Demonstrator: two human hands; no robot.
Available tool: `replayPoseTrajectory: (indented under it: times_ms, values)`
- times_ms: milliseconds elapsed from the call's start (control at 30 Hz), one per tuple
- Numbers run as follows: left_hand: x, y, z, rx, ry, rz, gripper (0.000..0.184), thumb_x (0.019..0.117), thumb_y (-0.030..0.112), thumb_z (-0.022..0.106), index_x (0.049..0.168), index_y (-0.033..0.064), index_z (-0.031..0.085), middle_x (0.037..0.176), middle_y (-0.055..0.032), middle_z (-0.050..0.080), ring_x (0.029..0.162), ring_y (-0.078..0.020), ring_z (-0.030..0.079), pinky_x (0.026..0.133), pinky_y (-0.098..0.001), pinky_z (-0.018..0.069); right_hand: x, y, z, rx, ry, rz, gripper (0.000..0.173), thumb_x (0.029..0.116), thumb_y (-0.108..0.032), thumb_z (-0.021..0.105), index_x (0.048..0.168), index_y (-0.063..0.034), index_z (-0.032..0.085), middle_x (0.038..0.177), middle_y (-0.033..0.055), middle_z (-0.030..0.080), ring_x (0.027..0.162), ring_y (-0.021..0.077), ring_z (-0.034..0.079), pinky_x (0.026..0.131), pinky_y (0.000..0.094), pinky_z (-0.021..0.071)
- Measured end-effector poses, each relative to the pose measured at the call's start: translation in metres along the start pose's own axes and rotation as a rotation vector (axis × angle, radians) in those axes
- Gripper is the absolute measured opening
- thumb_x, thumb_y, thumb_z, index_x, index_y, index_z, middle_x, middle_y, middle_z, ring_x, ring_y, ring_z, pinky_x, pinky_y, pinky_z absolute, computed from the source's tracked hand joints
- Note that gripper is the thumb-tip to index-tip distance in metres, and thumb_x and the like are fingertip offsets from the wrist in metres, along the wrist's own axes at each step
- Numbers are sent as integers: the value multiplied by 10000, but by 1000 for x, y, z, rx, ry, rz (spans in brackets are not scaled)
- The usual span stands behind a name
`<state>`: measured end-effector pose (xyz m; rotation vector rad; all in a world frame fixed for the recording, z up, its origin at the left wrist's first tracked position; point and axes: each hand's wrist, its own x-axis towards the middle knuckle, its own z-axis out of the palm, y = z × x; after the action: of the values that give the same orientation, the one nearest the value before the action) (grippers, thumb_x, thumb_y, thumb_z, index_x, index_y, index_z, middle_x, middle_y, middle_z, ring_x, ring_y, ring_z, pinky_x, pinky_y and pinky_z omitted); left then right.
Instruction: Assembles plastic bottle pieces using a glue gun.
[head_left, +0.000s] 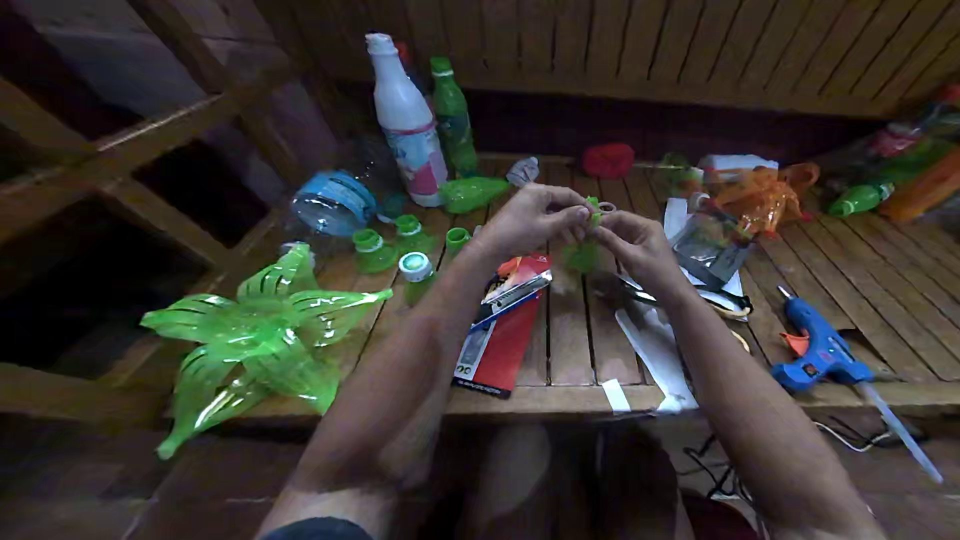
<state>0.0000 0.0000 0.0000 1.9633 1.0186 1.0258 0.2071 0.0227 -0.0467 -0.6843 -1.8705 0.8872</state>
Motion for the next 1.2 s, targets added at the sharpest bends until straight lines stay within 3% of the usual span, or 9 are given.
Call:
replayPoseTrajectory:
  times_ms: [267, 667, 800, 1200]
  values:
    - [1, -5, -2, -16, -5, 59, 129, 1001, 63, 630, 1085, -8, 698, 870, -7, 714, 751, -39, 687, 723, -214, 596, 0, 1, 1, 60, -1, 5, 104, 989, -57, 633, 1058, 9, 678, 919, -29, 703, 827, -21, 650, 793, 185, 556]
    - [0, -5, 0, -111, -7, 25, 115, 1010, 52, 612, 1066, -9, 692, 839, 7, 712, 730, -41, 689, 712, -216, 599, -1, 1, 1, 60, -15, -17, 97, 983, -46, 640, 1055, 5, 682, 921, -34, 709, 822, -33, 652, 782, 172, 560]
    - [-1, -5, -1, -49, -7, 56, 108, 998, 43, 631, 1060, 0, 708, 844, -3, 721, 749, -43, 694, 727, -211, 597, -5, -3, 1, 26, -20, 0, 85, 997, -69, 637, 1052, -16, 674, 908, -37, 689, 775, -43, 622, 733, 147, 533]
    - [-2, -2, -5, 111, -27, 133, 147, 1022, 91, 615, 1087, -6, 704, 898, -25, 722, 751, -29, 689, 714, -190, 588, 1, 7, -1, 49, -36, -55, 101, 982, -52, 642, 1045, 11, 689, 928, -26, 712, 833, -27, 655, 785, 179, 561]
